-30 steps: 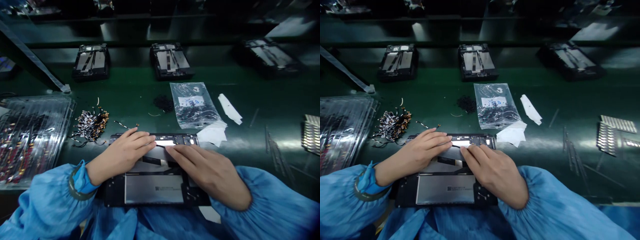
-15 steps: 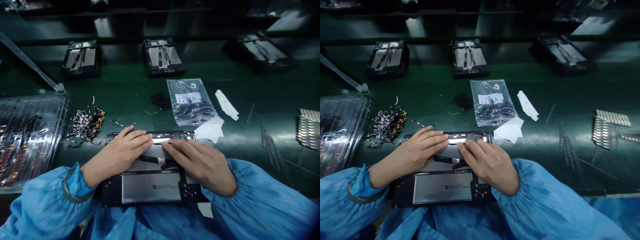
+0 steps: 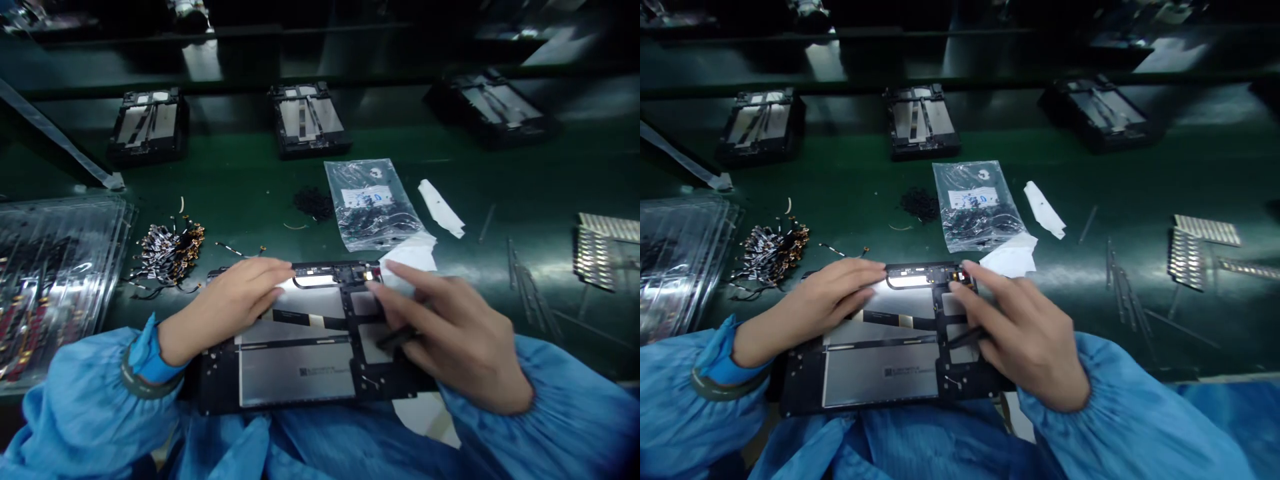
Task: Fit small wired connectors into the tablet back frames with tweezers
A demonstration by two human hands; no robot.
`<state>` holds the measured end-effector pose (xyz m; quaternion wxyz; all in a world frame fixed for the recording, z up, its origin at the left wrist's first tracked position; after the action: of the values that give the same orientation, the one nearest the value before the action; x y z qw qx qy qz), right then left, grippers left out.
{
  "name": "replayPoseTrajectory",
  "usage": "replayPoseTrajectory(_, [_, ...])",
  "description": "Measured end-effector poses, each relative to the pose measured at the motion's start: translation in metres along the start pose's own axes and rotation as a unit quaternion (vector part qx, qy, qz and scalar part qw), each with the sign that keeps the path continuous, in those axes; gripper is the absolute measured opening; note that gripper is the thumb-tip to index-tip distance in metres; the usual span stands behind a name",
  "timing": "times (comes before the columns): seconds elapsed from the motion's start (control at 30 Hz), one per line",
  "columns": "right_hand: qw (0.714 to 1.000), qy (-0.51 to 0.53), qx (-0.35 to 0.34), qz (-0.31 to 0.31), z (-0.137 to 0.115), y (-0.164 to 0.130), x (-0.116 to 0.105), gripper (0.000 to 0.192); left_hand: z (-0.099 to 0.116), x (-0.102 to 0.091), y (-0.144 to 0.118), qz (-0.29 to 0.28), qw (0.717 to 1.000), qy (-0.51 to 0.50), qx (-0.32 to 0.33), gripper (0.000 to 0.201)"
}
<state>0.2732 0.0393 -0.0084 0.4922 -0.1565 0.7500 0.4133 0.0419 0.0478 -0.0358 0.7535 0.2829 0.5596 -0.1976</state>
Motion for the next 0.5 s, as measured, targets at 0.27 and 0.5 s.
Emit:
replayPoseTrajectory(0.27, [0.840, 0.272, 0.461, -0.084, 0.024, -0.053, 0.021, 0.040, -0.009, -0.006, 0.023, 0.004, 0.991, 0.074, -0.108, 0.038])
replayPoseTrajectory(0.5, [0.634, 0.552, 0.535, -0.087, 0.019, -0.069, 0.034, 0.051, -0.047, -0.048, 0.010, 0.013, 0.840, -0.310, -0.444, 0.034])
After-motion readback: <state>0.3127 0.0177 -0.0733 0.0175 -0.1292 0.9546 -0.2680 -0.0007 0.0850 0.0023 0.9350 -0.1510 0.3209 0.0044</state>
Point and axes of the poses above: each hand's wrist, its own y-axis towards the middle knuckle, its own x-axis out of the palm, z = x × y, the point moved 4 cm from there along y, towards the middle knuckle, and after that the axes turned 9 degrees about y, right-handed, at the moved point
